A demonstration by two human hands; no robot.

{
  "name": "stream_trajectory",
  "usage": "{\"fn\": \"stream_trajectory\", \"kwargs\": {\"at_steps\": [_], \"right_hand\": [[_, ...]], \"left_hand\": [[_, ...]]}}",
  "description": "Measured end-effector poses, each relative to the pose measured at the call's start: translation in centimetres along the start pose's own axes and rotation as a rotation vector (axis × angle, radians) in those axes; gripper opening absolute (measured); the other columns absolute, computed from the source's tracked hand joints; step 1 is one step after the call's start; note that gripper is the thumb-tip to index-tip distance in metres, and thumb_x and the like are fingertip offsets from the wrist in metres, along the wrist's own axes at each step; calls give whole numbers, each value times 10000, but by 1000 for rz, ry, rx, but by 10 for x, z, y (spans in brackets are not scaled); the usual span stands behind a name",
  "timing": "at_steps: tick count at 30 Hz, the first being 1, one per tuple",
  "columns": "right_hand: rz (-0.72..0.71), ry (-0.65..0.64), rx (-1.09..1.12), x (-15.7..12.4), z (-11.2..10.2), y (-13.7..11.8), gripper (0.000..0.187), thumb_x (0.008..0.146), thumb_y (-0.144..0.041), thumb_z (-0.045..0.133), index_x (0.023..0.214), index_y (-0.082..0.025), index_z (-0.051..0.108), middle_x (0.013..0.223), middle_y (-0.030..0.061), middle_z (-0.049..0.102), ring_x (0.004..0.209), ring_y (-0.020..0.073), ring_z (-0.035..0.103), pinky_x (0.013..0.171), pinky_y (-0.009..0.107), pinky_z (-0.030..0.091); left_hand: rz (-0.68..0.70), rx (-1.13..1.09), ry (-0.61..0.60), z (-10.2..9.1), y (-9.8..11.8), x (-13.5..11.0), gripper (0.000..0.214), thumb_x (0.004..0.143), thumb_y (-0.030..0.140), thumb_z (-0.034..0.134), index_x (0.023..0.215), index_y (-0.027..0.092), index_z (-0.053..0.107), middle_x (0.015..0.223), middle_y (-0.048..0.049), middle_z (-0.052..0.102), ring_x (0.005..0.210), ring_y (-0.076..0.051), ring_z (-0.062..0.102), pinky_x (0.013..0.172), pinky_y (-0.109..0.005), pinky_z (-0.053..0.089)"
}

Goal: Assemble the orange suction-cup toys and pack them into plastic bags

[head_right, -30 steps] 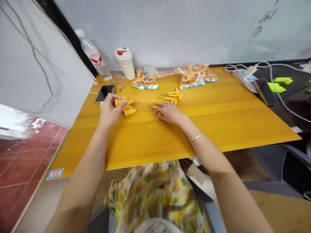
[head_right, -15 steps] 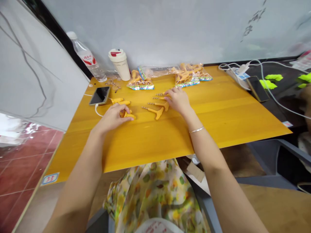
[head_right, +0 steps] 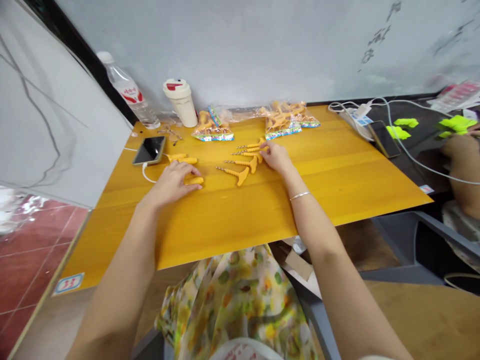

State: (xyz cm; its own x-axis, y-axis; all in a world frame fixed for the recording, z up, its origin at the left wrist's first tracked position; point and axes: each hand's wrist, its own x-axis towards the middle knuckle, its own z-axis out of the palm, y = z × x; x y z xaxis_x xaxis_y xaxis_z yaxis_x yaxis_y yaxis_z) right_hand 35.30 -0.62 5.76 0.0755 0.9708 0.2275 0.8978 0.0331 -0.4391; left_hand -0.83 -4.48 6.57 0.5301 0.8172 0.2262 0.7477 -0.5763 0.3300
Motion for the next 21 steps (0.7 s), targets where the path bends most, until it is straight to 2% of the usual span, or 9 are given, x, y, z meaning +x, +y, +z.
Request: {"fn": "stream_trajectory", "kwargs": {"at_steps": [3,9,12,15,18,21], "right_hand": [[43,31,9,-2,-4,-3,273,894,-306,630,1119,-175,711,808,50,699,761,205,631,780,333,470],[56,-27,-79,-8,-9,-11,279,907,-447,637,1062,-232,725,844,54,723,834,239,650,762,344,473],[5,54,-90,-8,-6,-12,288,940,-433,569,1071,-227,722,922,84,724,893,252,642,809,368,493],[-38,192,-77,-4,1,-5,356,948,-410,525,1202,-216,683,1139,139,697,1072,299,606,930,447,490],[-39,276,-56,3,7,9,440,957,-396,484,1332,-200,605,1316,179,628,1247,341,530,1050,537,430],[-21,294,-15,9,9,19,499,978,-383,435,1425,-178,516,1410,198,568,1341,344,476,1119,570,373]], "left_hand": [[3,7,14,0,3,0,225,835,383,682,993,226,650,1081,-83,672,1097,-305,540,1026,-487,413],[-27,14,97,0,5,0,259,896,443,614,1019,218,654,1109,-97,670,1141,-315,542,1038,-489,406],[-109,23,235,0,0,0,281,909,442,590,1065,216,652,1143,-108,650,1165,-327,538,1043,-503,400],[-226,13,407,3,-11,2,299,900,424,602,1099,204,639,1159,-118,628,1159,-327,542,1050,-512,399],[-309,-60,558,9,-25,6,317,894,403,609,1126,188,612,1166,-120,622,1137,-295,562,1051,-483,420],[-372,-176,674,12,-38,9,347,912,421,577,1167,186,579,1186,-118,616,1110,-253,592,1025,-430,459]]}}
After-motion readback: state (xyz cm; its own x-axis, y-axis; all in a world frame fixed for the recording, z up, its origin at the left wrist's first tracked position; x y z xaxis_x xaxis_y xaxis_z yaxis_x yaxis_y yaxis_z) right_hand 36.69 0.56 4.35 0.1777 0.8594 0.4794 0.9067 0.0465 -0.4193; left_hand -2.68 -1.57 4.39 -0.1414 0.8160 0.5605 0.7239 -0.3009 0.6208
